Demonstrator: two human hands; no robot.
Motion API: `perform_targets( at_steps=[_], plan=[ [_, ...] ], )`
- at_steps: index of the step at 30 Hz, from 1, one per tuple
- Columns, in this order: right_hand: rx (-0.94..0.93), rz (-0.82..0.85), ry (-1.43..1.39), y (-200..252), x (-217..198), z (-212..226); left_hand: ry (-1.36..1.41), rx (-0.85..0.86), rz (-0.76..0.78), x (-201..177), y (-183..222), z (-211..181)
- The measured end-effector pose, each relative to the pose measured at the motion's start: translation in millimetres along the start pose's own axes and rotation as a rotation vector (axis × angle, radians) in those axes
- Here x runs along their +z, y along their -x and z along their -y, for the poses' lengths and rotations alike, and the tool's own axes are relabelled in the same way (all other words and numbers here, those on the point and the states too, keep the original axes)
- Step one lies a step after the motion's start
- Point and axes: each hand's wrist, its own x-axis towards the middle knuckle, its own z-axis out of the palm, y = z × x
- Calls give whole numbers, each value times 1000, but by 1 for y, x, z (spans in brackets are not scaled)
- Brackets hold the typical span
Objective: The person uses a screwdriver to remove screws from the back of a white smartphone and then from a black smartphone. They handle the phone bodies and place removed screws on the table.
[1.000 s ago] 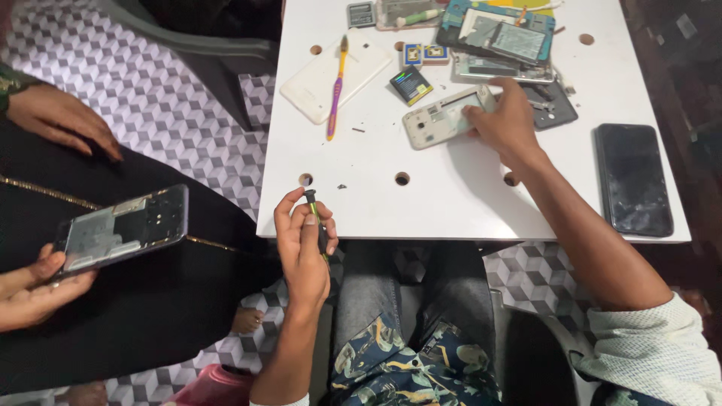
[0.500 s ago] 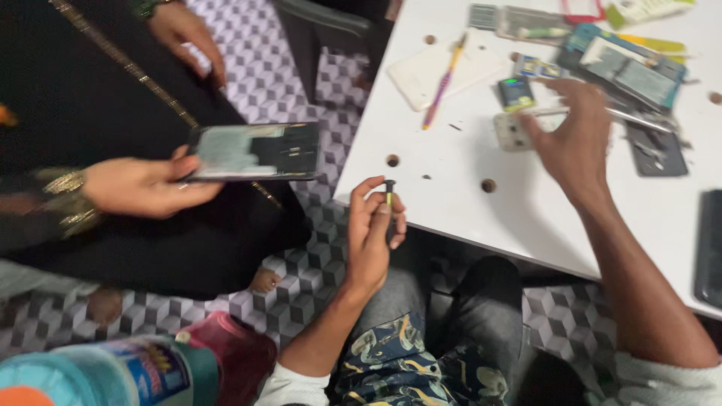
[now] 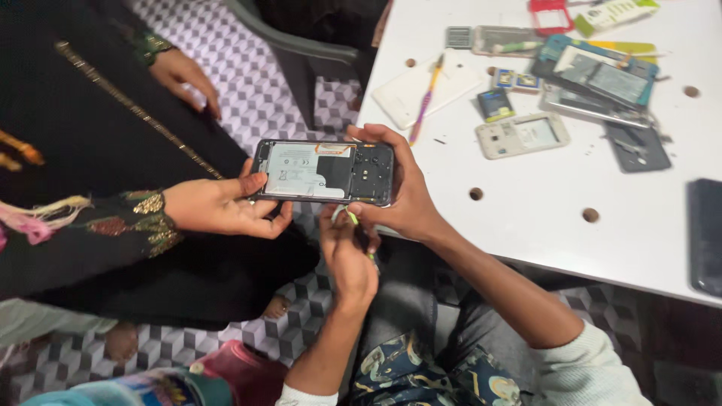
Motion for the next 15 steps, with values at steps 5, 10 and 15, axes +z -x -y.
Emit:
perform_targets(
  at_steps=[5,10,15],
  plan=[
    [-58,-290,-325,22,-45,5,-33,-160,21,6,3,-4],
    [117,-524,-463,61,-127,23,-88,-282,252,25,-4,-5],
    [197,-763,-640,98,-175,39,-62,-393,327,70,-14,-5]
  ],
)
